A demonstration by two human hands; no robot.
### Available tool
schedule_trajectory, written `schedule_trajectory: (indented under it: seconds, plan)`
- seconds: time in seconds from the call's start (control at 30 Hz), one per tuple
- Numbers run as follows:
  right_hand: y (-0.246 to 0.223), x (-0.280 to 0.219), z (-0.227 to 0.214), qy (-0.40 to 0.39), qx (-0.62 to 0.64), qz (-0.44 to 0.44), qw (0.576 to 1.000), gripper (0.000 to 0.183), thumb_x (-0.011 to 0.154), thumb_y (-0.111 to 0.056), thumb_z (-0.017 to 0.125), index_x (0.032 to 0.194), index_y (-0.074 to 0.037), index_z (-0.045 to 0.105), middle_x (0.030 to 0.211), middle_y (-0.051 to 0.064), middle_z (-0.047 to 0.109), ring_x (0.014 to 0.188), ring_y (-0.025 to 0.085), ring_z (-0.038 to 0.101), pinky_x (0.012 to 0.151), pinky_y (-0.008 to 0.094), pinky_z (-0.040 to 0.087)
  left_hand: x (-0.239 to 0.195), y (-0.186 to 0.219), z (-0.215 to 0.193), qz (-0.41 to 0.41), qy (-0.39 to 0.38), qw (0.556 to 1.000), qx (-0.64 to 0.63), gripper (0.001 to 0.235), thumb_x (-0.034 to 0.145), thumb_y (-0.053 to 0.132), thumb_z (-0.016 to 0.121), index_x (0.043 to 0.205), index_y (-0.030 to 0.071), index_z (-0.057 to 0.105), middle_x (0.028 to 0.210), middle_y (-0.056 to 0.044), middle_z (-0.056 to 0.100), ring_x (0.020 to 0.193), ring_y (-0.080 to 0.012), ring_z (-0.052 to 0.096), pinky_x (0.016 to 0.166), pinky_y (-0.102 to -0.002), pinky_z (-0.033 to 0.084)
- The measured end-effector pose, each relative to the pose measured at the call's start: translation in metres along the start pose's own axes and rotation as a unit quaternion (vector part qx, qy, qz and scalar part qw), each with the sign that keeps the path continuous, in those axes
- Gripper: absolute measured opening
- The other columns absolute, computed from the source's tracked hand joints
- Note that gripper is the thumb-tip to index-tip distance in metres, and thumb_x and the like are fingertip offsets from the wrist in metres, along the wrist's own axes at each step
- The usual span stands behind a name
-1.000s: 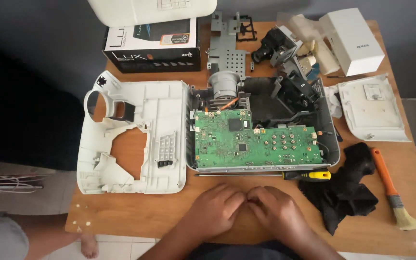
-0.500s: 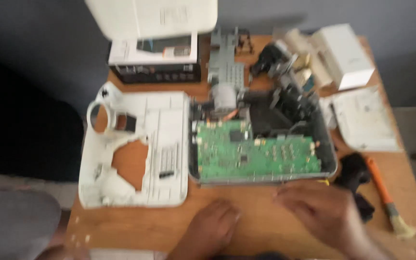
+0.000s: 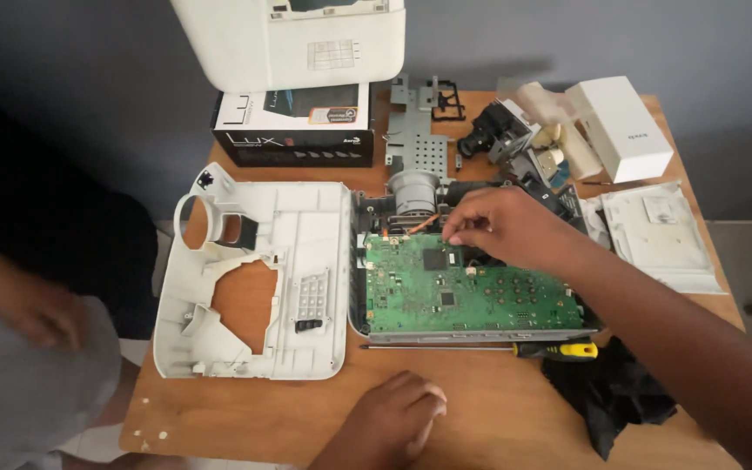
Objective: The person uses a screwdriver to remove screws from a circuit board inside a disassembled electronic device. They then use their fingers to disconnect a small orange cable from the board.
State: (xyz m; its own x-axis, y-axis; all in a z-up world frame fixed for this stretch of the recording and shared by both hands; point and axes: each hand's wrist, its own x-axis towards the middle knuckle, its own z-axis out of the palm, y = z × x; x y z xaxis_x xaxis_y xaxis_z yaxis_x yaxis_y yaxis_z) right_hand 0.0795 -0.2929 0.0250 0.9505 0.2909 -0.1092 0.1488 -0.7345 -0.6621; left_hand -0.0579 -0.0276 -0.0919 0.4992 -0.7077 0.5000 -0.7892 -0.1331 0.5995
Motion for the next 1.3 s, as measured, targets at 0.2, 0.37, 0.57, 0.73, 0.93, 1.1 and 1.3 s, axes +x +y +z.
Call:
schedule_trajectory:
  seconds: [0.2,0.37,0.57,0.73,0.93,1.1,1.3]
  plan:
    - [0.0,0.007,0.001,-0.021,-0.018,-0.012,1.0,0.014,0.095,-0.012,0.068,0.098,-0.016,0.081,0.1,0.001,0.078,0.086,0.014,0.076,0.078,0.033,0.058,0.006,0.002,-0.004,-0.019,-0.015,1.0,-0.019,0.007,0.093,-0.006,0.06,0.094,0.0,0.063,0.097,-0.013,0.067,0.088,-0.0315,0.061,0.078,-0.039,0.05]
    - [-0.01,0.009,-0.003,-0.05,0.001,0.047,0.998,0.015,0.096,-0.013,0.068,0.101,-0.014,0.082,0.101,0.001,0.081,0.085,0.014,0.076,0.081,0.032,0.06,0.006,0.004,-0.005,-0.023,-0.015,0.999,-0.022,0.011,0.089,-0.009,0.059,0.094,0.0,0.062,0.098,-0.013,0.066,0.088,-0.032,0.061,0.077,-0.039,0.05]
    - [-0.008,0.015,-0.006,-0.045,0.013,0.084,0.995,0.007,0.091,-0.015,0.078,0.097,-0.016,0.08,0.081,0.0,0.082,0.07,0.009,0.073,0.074,0.025,0.054,0.005,-0.002,-0.003,-0.011,-0.014,1.0,-0.02,0.014,0.087,-0.009,0.06,0.096,0.001,0.06,0.1,-0.012,0.066,0.088,-0.0311,0.06,0.078,-0.039,0.05]
    - [-0.015,0.02,-0.009,-0.064,-0.035,0.103,0.992,0.009,0.09,-0.011,0.072,0.093,-0.017,0.079,0.079,-0.001,0.079,0.07,0.01,0.069,0.071,0.027,0.051,0.007,-0.002,-0.003,0.0,-0.006,1.0,-0.023,0.014,0.087,-0.008,0.059,0.095,0.003,0.059,0.1,-0.011,0.066,0.086,-0.0309,0.06,0.078,-0.039,0.05]
    - [0.0,0.022,0.004,-0.08,-0.116,0.044,0.989,0.02,0.096,-0.01,0.058,0.097,-0.015,0.077,0.1,0.001,0.082,0.088,0.02,0.076,0.078,0.037,0.056,0.006,-0.004,-0.002,0.007,-0.016,1.0,-0.02,0.014,0.088,-0.009,0.06,0.097,0.001,0.059,0.101,-0.013,0.066,0.087,-0.0319,0.06,0.081,-0.04,0.05]
    - [0.023,0.016,0.018,-0.016,-0.215,-0.098,0.971,0.013,0.091,-0.006,0.063,0.094,-0.013,0.074,0.096,0.007,0.073,0.088,0.031,0.07,0.072,0.047,0.054,0.009,0.001,-0.008,-0.002,-0.004,1.0,-0.013,0.011,0.09,-0.007,0.059,0.096,0.003,0.059,0.101,-0.011,0.066,0.087,-0.0304,0.061,0.081,-0.039,0.051]
    - [0.011,0.017,0.011,-0.021,-0.236,-0.078,0.968,0.012,0.089,-0.012,0.069,0.092,-0.019,0.078,0.1,0.001,0.076,0.088,0.029,0.073,0.074,0.048,0.058,0.007,-0.001,-0.005,0.005,-0.012,1.0,-0.02,0.01,0.09,-0.008,0.059,0.095,0.001,0.059,0.1,-0.012,0.066,0.086,-0.0319,0.06,0.079,-0.04,0.05]
